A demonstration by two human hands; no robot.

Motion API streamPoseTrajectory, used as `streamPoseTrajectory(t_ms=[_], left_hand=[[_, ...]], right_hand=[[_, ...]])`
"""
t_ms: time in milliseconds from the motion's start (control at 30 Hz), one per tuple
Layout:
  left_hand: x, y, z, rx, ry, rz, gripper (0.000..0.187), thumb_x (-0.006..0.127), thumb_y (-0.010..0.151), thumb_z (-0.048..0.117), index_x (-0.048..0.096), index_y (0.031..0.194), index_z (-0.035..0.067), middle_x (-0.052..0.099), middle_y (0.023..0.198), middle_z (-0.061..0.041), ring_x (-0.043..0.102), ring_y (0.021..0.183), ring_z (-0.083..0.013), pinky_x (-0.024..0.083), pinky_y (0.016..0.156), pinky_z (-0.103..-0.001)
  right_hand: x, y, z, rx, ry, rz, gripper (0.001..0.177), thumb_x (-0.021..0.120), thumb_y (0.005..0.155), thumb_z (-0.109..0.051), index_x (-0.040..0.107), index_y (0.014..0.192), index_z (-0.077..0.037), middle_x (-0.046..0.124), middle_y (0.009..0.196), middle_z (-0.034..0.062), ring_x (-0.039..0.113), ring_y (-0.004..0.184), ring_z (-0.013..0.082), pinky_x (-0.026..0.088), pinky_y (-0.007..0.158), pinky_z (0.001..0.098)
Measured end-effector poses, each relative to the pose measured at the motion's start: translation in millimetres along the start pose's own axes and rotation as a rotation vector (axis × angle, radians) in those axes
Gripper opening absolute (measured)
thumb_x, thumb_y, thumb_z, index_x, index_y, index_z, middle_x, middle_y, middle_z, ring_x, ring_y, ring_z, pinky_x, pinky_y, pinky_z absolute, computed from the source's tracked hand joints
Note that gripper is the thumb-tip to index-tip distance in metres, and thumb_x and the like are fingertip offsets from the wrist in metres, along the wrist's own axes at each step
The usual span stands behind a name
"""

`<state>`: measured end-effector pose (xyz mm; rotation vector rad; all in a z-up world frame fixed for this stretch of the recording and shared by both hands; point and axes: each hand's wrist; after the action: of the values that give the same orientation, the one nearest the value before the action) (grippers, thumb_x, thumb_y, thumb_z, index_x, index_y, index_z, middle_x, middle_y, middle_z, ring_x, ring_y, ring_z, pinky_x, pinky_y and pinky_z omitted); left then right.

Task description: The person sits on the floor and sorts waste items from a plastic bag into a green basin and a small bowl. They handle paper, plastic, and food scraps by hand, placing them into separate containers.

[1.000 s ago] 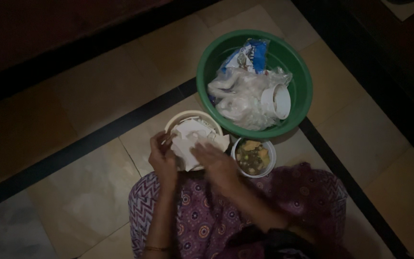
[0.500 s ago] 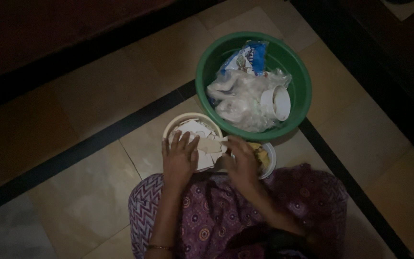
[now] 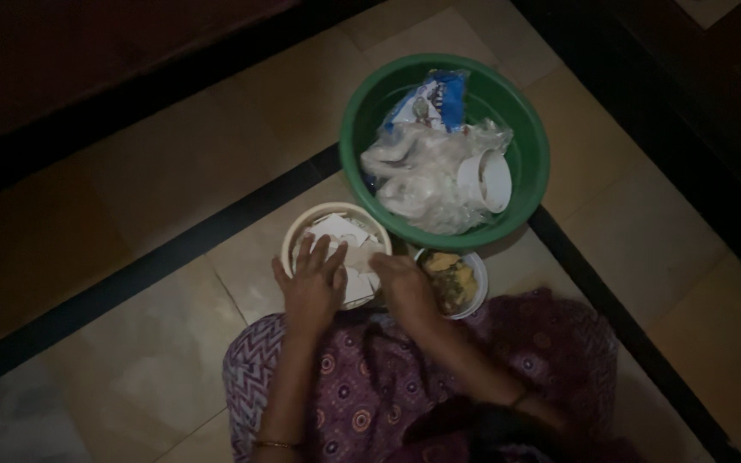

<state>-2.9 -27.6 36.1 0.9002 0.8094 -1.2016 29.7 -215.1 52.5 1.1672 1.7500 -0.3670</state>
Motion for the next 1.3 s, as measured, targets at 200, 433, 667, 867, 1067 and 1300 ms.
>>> streamPoseTrajectory(t_ms=[200, 433, 667, 867, 1067, 1300], left_hand=[[0, 3, 0, -0.018, 0.018, -0.060, 0.048, 0.062, 0.091, 0.039, 0.062, 0.138, 0.030, 0.050, 0.152, -0.004, 0.035, 0.148, -0.0259, 0.012, 0.113, -0.077], [-8, 21, -7, -0.031, 0.056, -0.425, 0.066, 0.060, 0.093, 0.050, 0.040, 0.155, 0.038, 0.026, 0.165, -0.008, 0.014, 0.155, -0.0314, 0.005, 0.112, -0.080], [-11, 45, -10, -0.067, 0.165, -0.779, 0.095, 0.070, 0.082, 0.064, 0.020, 0.160, 0.043, 0.006, 0.172, -0.006, -0.002, 0.159, -0.0306, 0.002, 0.112, -0.080], [1, 49, 1, -0.041, 0.319, -0.729, 0.102, 0.078, 0.078, 0.057, 0.022, 0.161, 0.041, 0.014, 0.171, -0.009, 0.004, 0.158, -0.0356, 0.003, 0.113, -0.079], [-1, 58, 14, -0.097, 0.290, -0.707, 0.109, 0.085, 0.072, 0.050, 0.023, 0.161, 0.039, 0.017, 0.170, -0.012, 0.007, 0.158, -0.0377, -0.002, 0.117, -0.073], [-24, 61, 17, -0.099, 0.256, -0.766, 0.119, 0.090, 0.067, 0.047, 0.020, 0.162, 0.037, 0.016, 0.171, -0.010, 0.007, 0.159, -0.0325, -0.004, 0.120, -0.068]], right_hand=[[-17, 23, 10, -0.143, 0.005, -0.181, 0.034, 0.061, 0.082, 0.003, 0.074, 0.114, -0.001, 0.073, 0.113, 0.0210, 0.070, 0.098, 0.0382, 0.054, 0.084, 0.0467], [-10, 47, 26, -0.071, 0.023, -0.366, 0.023, 0.076, 0.070, -0.004, 0.074, 0.093, -0.002, 0.071, 0.091, 0.0207, 0.071, 0.087, 0.0377, 0.056, 0.075, 0.0475], [38, 71, 36, -0.057, -0.235, -0.321, 0.016, 0.073, 0.068, 0.001, 0.073, 0.083, -0.004, 0.070, 0.093, 0.0191, 0.070, 0.087, 0.0388, 0.057, 0.073, 0.0475], [40, 61, 31, -0.060, -0.228, -0.271, 0.011, 0.072, 0.075, -0.004, 0.074, 0.086, -0.007, 0.071, 0.091, 0.0167, 0.071, 0.084, 0.0383, 0.057, 0.073, 0.0485], [21, 47, 31, -0.112, -0.162, -0.288, 0.018, 0.074, 0.080, -0.010, 0.073, 0.097, -0.008, 0.072, 0.098, 0.0152, 0.072, 0.089, 0.0371, 0.057, 0.074, 0.0483], [-10, 43, -26, 0.067, -0.082, -0.414, 0.053, 0.084, 0.074, -0.037, 0.066, 0.114, -0.008, 0.068, 0.103, 0.0158, 0.067, 0.098, 0.0362, 0.055, 0.079, 0.0488]])
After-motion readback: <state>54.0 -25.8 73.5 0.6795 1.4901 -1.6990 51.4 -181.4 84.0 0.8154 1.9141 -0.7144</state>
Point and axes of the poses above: each hand's wrist, its own y-axis towards the middle knuckle, its own x-axis out of the palm, z = x × y
